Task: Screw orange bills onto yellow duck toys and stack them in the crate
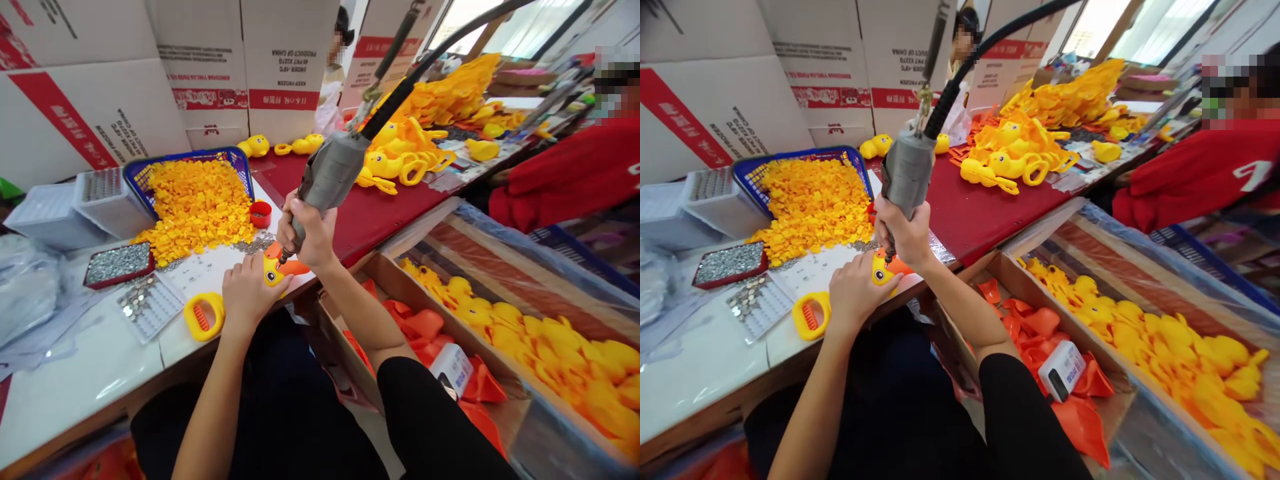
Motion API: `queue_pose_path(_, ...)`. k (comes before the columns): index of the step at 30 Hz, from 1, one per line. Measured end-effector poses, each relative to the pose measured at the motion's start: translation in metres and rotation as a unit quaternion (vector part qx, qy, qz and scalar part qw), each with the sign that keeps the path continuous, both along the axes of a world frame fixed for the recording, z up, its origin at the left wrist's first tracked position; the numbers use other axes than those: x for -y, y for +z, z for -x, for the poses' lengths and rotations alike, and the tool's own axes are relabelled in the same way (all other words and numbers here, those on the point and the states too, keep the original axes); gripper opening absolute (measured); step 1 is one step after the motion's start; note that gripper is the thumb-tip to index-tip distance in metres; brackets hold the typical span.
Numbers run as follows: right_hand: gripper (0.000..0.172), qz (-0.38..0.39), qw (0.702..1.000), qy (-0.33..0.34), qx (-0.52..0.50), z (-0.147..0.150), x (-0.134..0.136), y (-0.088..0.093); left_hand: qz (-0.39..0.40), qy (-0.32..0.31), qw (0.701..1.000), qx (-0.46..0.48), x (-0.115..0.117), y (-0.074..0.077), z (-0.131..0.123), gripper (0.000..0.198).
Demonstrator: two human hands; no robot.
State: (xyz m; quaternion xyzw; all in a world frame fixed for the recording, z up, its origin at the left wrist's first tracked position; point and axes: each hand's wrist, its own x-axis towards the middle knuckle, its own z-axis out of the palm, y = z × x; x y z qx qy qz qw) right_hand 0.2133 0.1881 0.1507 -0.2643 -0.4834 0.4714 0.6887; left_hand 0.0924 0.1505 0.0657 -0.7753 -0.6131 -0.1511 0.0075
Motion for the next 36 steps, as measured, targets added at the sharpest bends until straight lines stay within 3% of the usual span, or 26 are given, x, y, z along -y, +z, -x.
queue_pose_path(18,0.037,0.018,0.996,-0.056,0.072,0.014,0.001,-0.002,0.038,-0.012,0.999,0.025,-0.005,0.005,0.003,0.076)
queue_pose_path(25,0.037,0.039,0.992,0.001,0.121,0.018,-0.002,-0.002,0.048,-0.014,0.999,0.022,-0.004,0.008,0.004,0.073)
queue_pose_path(32,0.032,0.020,0.992,0.073,0.100,0.012,-0.009,-0.004,0.049,-0.018,0.998,0.031,-0.004,0.006,0.005,0.071)
queue_pose_path(36,0.031,0.011,0.992,0.094,0.086,0.010,-0.013,-0.005,0.048,-0.017,0.998,0.033,-0.001,0.002,0.003,0.079)
